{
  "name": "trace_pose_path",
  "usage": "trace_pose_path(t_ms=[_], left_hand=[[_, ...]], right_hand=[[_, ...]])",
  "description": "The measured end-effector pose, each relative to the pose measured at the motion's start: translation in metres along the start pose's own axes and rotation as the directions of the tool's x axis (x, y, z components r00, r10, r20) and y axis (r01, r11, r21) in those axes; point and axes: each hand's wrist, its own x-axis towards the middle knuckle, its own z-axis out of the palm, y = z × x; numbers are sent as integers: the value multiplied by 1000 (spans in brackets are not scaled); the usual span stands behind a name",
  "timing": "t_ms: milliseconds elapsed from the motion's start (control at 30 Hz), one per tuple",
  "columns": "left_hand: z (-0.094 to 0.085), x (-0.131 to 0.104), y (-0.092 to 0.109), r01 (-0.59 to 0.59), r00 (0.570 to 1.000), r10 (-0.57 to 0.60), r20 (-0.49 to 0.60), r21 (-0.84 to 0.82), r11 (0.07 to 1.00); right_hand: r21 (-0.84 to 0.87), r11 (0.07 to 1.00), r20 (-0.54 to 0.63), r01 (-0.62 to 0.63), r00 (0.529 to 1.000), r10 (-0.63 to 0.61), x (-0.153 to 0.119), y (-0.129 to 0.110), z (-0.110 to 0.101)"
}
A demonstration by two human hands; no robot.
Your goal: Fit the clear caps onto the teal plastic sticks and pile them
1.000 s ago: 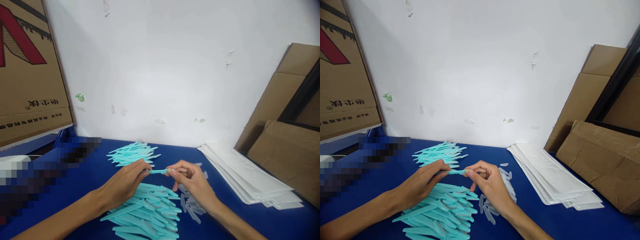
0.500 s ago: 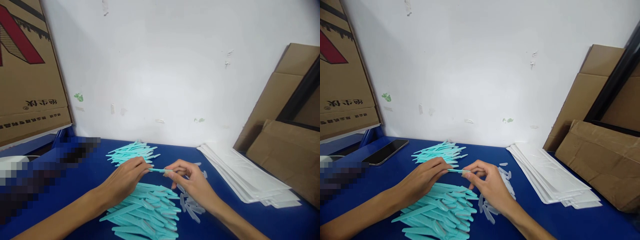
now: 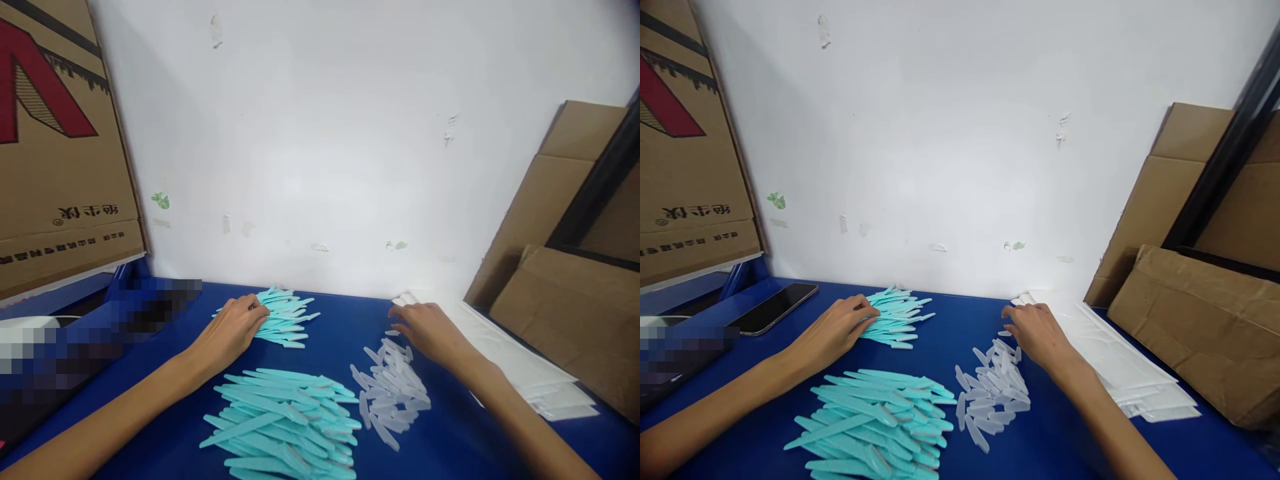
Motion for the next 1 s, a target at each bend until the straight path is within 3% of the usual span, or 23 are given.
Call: trace_pose_path(t_ms=[300, 400, 467, 633, 900, 1000], left_hand=[[2, -4, 11, -35, 999, 35, 9, -17, 999], [-6, -5, 24, -98, 994, 105, 44, -139, 985], [-14, -7, 35, -117, 978, 162, 133, -290, 950], [-36, -13, 55, 19, 923, 184, 337, -518, 855], [-51, -12, 62, 107, 863, 177, 474, -513, 852], [-47, -13, 61, 111, 869, 170, 465, -518, 848]], right_hand=[[47, 998, 90, 41, 995, -45, 2, 7, 16], [54, 998, 97, 36, 994, -41, 3, 8, 19], [54, 998, 97, 36, 994, -41, 3, 8, 20], [25, 999, 66, 29, 997, -31, 2, 1, 13], [-2, 999, -29, 36, 999, -36, 4, -20, -1], [11, 998, -52, 60, 997, -59, 2, -25, -3]])
